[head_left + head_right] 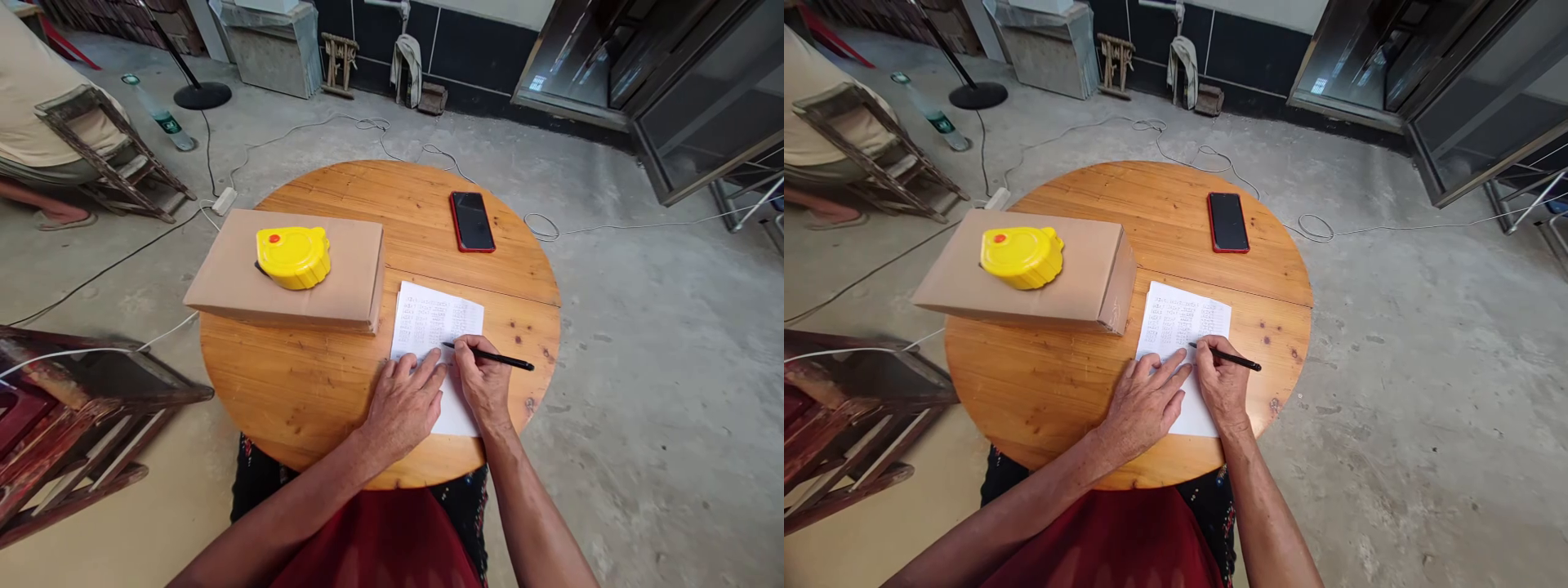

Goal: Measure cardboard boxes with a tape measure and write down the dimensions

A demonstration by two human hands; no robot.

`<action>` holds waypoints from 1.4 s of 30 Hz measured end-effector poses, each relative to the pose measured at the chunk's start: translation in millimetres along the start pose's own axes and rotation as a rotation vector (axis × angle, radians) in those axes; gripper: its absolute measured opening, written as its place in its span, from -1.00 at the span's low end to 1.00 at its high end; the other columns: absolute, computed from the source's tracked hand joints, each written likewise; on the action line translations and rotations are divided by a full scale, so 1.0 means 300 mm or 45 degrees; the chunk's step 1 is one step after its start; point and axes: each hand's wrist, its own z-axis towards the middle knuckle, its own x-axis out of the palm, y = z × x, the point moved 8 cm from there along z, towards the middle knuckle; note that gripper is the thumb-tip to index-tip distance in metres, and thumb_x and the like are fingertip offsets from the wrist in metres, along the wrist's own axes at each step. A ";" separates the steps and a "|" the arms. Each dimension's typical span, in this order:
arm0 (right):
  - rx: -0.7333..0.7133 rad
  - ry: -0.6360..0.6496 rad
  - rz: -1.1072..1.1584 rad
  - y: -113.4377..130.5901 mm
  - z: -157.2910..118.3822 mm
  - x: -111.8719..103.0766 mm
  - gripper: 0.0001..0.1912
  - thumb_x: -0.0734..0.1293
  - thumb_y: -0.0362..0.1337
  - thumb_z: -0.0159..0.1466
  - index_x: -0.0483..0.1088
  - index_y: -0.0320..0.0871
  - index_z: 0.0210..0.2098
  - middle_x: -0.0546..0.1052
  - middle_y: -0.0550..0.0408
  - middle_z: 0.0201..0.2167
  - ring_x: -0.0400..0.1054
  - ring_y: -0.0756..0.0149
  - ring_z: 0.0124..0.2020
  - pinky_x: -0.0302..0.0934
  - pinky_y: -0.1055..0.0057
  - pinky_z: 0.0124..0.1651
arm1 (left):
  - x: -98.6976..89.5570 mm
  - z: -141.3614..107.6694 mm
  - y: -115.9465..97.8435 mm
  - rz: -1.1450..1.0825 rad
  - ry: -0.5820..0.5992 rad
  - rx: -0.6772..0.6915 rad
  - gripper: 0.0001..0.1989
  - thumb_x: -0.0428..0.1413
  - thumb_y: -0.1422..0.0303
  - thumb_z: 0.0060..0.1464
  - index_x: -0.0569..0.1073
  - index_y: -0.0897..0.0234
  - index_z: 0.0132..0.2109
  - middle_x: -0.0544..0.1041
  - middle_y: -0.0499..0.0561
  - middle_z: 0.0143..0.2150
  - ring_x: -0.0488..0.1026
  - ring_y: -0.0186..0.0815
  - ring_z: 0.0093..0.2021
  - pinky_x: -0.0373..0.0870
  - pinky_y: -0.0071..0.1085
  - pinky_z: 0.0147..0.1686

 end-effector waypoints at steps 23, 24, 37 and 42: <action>-0.039 0.069 -0.133 0.023 -0.002 0.014 -0.82 0.31 -0.18 0.29 0.45 -0.15 -0.36 0.48 0.16 -0.50 0.29 0.39 -0.53 0.21 0.44 -0.44 | -0.009 0.006 0.003 -0.064 0.016 -0.020 -0.63 0.03 0.34 0.24 0.38 0.18 0.18 0.35 -0.03 0.30 0.29 -0.11 -0.01 0.28 -0.11 -0.05; -0.049 0.072 -0.144 0.026 -0.002 0.014 -0.82 0.31 -0.19 0.30 0.45 -0.15 -0.36 0.48 0.16 -0.50 0.29 0.39 -0.53 0.21 0.44 -0.43 | -0.009 0.006 0.004 -0.066 0.017 -0.020 -0.63 0.03 0.34 0.24 0.37 0.18 0.18 0.35 -0.03 0.30 0.29 -0.11 -0.01 0.28 -0.11 -0.05; -0.063 0.007 -0.153 0.013 -0.007 0.005 -0.83 0.31 -0.20 0.30 0.46 -0.15 -0.35 0.49 0.16 -0.49 0.31 0.38 -0.52 0.21 0.44 -0.43 | -0.005 0.004 0.006 -0.093 0.012 -0.023 -0.63 0.02 0.35 0.25 0.37 0.19 0.19 0.35 -0.06 0.30 0.28 -0.11 0.00 0.27 -0.09 -0.02; -0.076 0.051 -0.168 0.022 -0.007 0.011 -0.82 0.30 -0.20 0.30 0.45 -0.15 -0.36 0.48 0.17 -0.51 0.30 0.38 -0.54 0.21 0.44 -0.44 | -0.006 0.004 0.005 -0.083 0.003 -0.023 -0.63 0.04 0.35 0.24 0.38 0.18 0.18 0.36 -0.03 0.30 0.29 -0.11 -0.01 0.28 -0.10 -0.04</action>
